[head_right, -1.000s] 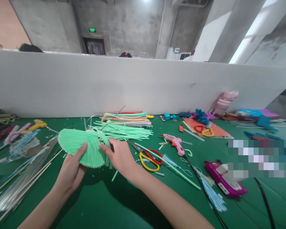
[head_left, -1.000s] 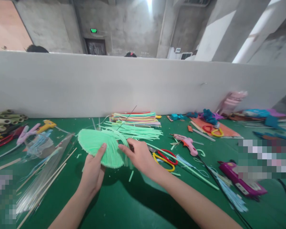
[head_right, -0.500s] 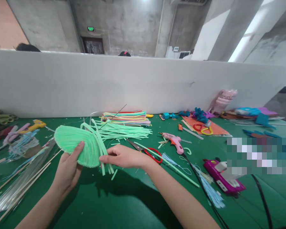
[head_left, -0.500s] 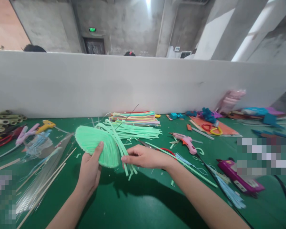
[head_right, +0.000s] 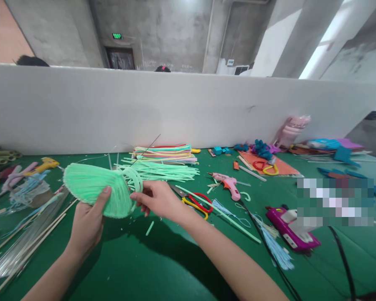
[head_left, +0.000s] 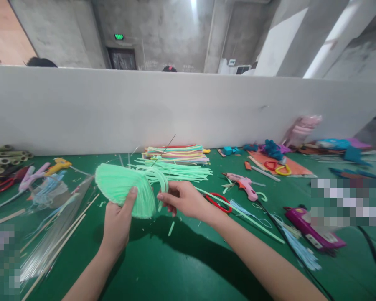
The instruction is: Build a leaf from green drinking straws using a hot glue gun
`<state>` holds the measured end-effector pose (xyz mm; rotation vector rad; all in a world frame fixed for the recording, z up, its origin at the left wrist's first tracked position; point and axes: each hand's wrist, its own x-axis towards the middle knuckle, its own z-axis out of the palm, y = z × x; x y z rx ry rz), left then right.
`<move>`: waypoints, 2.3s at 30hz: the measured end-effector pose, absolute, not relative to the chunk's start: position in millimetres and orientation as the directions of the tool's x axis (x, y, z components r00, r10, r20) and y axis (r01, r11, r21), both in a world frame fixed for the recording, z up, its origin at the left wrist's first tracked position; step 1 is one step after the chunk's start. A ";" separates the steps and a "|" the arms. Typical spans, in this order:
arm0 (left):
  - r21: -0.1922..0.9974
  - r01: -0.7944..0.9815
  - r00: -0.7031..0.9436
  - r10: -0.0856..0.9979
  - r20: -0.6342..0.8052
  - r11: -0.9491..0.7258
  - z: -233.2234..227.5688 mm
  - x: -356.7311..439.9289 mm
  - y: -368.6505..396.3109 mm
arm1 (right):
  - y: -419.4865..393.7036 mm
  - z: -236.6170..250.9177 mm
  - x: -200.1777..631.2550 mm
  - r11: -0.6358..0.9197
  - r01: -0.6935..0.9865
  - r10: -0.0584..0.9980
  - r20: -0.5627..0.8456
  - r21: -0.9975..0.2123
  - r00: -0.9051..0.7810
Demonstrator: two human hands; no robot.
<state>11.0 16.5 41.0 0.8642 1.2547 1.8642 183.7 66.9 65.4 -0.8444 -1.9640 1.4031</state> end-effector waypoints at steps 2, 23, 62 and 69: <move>0.939 -0.197 -0.508 0.849 0.149 -0.282 39.9 10.7 17.0 | 68.9 62.5 182.9 0.323 0.169 0.783 0.163 -0.931 -0.601; 0.830 -0.473 -0.508 0.861 0.017 -0.296 50.3 4.8 18.6 | 65.0 53.7 177.1 0.350 0.201 0.922 0.298 -0.915 -0.247; 0.888 -0.460 -0.299 0.945 -0.133 -0.021 49.7 1.3 7.9 | 57.4 44.7 222.7 -0.115 -0.382 0.845 0.112 -0.917 -0.522; 0.860 -0.505 -0.262 0.938 -0.227 0.068 41.8 -1.8 13.1 | 66.8 47.5 228.0 -0.263 -0.518 0.802 0.114 -0.814 -0.587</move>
